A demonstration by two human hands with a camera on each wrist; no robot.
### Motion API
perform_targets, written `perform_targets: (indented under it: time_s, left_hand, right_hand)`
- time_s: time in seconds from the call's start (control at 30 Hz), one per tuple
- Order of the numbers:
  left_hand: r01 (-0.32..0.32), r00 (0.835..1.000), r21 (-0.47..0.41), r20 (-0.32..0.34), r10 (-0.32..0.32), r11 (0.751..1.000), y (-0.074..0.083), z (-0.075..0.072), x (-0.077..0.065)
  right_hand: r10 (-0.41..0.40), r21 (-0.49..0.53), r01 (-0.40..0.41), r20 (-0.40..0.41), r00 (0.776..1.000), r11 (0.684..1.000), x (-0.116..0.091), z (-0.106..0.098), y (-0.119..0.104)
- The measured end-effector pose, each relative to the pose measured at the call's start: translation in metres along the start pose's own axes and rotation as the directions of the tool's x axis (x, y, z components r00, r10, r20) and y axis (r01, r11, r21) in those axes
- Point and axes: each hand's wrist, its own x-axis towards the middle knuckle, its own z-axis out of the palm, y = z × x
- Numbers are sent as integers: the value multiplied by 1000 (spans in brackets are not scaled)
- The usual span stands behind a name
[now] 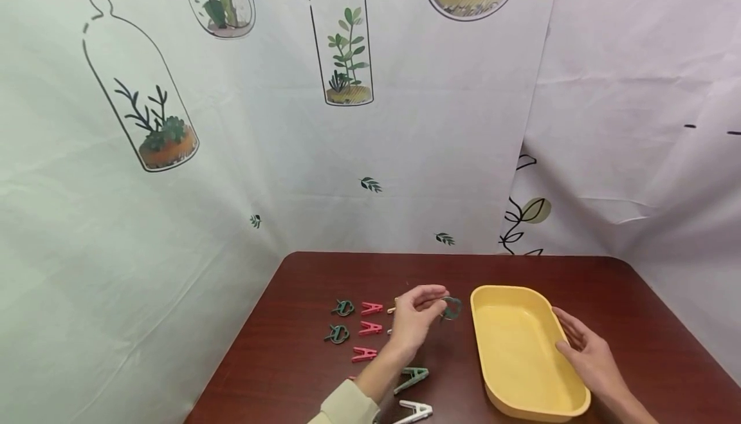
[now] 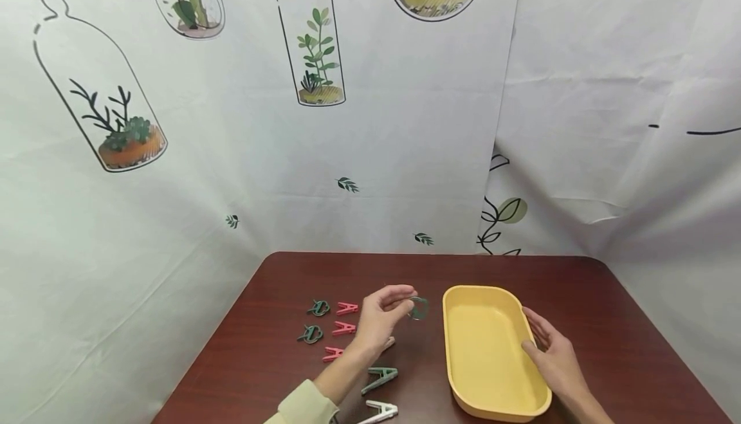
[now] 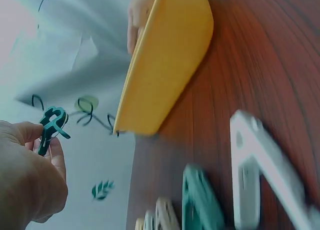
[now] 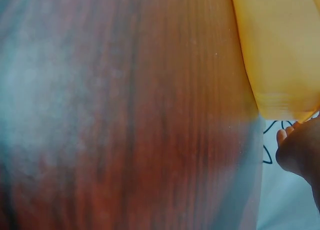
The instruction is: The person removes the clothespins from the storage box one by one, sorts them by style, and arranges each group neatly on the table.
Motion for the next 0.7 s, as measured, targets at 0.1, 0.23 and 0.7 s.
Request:
perform_targets:
  time_s: [0.1,0.23,0.7]
  left_hand:
    - [-31,999,33,-17,32,999,1,-22,-1]
    - [0,999,91,-48,5,996,4,-53,-5]
    - [156,977,191,-176,-123,969,0,-147,-37]
  right_hand:
    - [1,2,-1,-4,1000,1000,0,0,1]
    - [-16,7,17,-17,1000,1000,-1,1,3]
    - [-30,4,30,-14,999,1000,1,1,2]
